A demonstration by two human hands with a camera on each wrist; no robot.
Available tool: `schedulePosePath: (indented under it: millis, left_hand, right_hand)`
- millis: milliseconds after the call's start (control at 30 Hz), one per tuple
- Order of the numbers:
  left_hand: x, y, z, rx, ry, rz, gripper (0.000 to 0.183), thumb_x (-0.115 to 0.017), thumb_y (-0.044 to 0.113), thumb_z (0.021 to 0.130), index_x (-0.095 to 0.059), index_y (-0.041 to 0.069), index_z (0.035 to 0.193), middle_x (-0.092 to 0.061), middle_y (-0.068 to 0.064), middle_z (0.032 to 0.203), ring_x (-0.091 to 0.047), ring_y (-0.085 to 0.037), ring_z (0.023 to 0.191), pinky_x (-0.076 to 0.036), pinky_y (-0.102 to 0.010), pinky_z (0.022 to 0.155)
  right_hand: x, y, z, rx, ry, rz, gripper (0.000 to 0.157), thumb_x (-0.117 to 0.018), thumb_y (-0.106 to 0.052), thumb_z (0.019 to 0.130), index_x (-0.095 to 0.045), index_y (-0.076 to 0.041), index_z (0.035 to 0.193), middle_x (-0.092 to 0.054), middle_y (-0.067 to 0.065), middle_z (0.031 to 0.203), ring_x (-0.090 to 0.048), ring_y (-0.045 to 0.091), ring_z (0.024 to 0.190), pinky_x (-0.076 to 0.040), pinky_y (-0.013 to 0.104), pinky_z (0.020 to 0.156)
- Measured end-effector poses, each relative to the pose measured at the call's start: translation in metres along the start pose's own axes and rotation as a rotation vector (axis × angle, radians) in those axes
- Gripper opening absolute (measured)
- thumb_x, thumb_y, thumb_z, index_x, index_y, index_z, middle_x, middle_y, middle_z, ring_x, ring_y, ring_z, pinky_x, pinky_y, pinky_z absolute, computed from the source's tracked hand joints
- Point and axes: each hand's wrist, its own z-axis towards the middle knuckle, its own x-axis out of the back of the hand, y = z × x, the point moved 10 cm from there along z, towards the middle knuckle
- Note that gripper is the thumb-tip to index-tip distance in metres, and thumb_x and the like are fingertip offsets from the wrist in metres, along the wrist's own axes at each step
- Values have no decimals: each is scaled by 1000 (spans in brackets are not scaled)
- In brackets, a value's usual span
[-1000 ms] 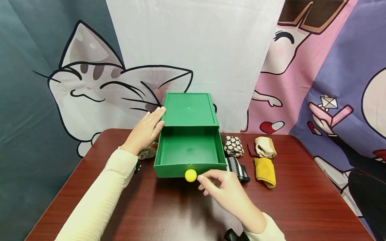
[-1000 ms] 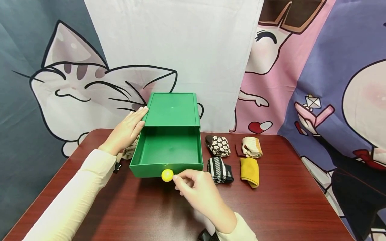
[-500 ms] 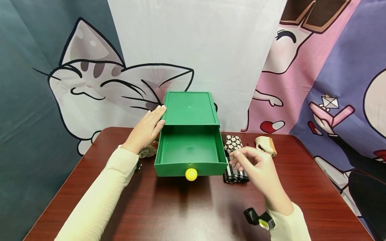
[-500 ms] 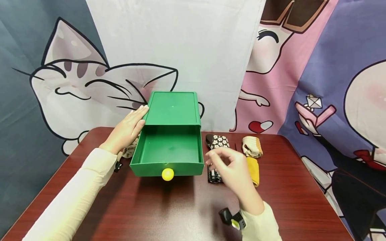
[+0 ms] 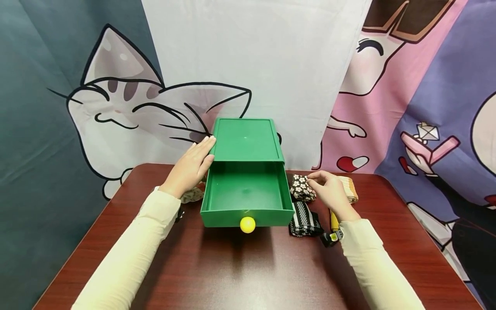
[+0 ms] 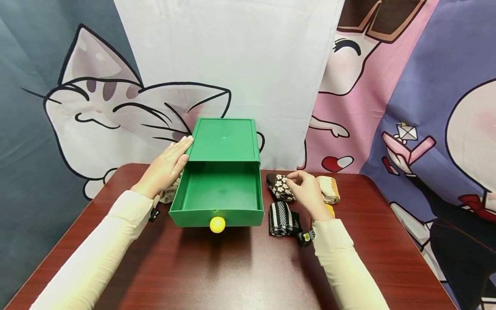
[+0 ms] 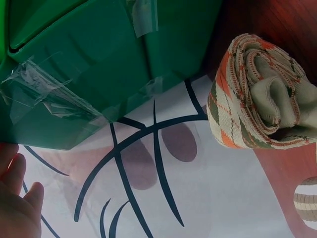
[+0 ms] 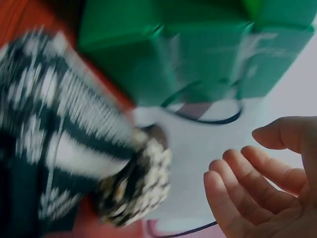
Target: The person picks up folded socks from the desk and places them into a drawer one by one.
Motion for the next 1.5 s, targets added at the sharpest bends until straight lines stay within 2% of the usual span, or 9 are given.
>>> schedulePosePath:
  millis: [200,433,533,700,800,967,1133,1300,1500]
  left_hand:
    - [0,-1,-1,9,-1,-8,55,-37,35,112,-36,4,157,-35,-12,162,-28,-28,152,-18,-48,125]
    - [-1,-2,-1,9,-2,-10,56,-36,37,112,-36,4,157,-35,-12,162,-28,-27,152,-17,-47,126]
    - [-1,-2,0,9,0,-12,56,-36,37,112,-35,5,158,-35,-12,162,-28,-27,152,-17,-46,126]
    - [-1,-2,-1,10,-1,-15,56,-37,36,112,-35,5,158,-35,-11,162,-28,-26,152,-16,-45,126]
    - [-1,-2,-2,9,2,-18,56,-36,36,112,-35,5,158,-35,-11,162,-27,-26,152,-15,-44,126]
    - [0,-2,-1,0,11,-19,56,-36,36,112,-36,4,157,-35,-12,162,-27,-26,152,-16,-44,126]
    - [-1,-1,0,-1,3,-17,55,-38,34,112,-36,5,158,-35,-11,162,-27,-25,152,-16,-44,126]
    - [-1,-2,0,5,1,-18,54,-40,32,111,-36,5,158,-35,-10,162,-27,-26,152,-17,-45,126]
    - [-1,-2,0,12,-29,-8,55,-39,33,111,-34,5,158,-34,-11,163,-26,-26,152,-16,-45,126]
  right_hand:
    - [-15,26,20,-70,-104,-80,31,-64,-14,98,-65,5,123,-68,25,118,-63,39,108,-52,49,91]
    - [-33,50,33,-159,-216,-202,52,-65,-23,97,-55,16,129,-59,36,126,-58,48,115,-49,56,96]
    - [-43,59,36,-176,-254,-260,53,-67,-28,95,-57,16,122,-61,33,115,-60,43,103,-51,53,88]
    - [-54,67,39,-207,-274,-295,42,-71,-35,93,-57,4,89,-53,12,80,-50,28,75,-46,39,67]
    - [-58,71,39,-233,-291,-281,43,-72,-38,93,-51,-4,77,-45,6,74,-47,25,70,-42,36,63]
    - [-64,79,39,-289,-314,-225,44,-73,-40,91,-54,-2,79,-49,10,78,-49,25,69,-45,33,61]
    - [-67,91,35,-372,-319,-91,43,-76,-37,88,-51,-4,81,-47,8,79,-48,20,63,-46,29,55]
    - [-68,94,34,-422,-293,36,42,-79,-30,86,-45,-13,70,-42,-1,67,-46,13,55,-46,28,53]
    - [-68,98,30,-465,-258,151,46,-79,-25,87,-40,-16,65,-45,-6,66,-52,8,56,-59,30,64]
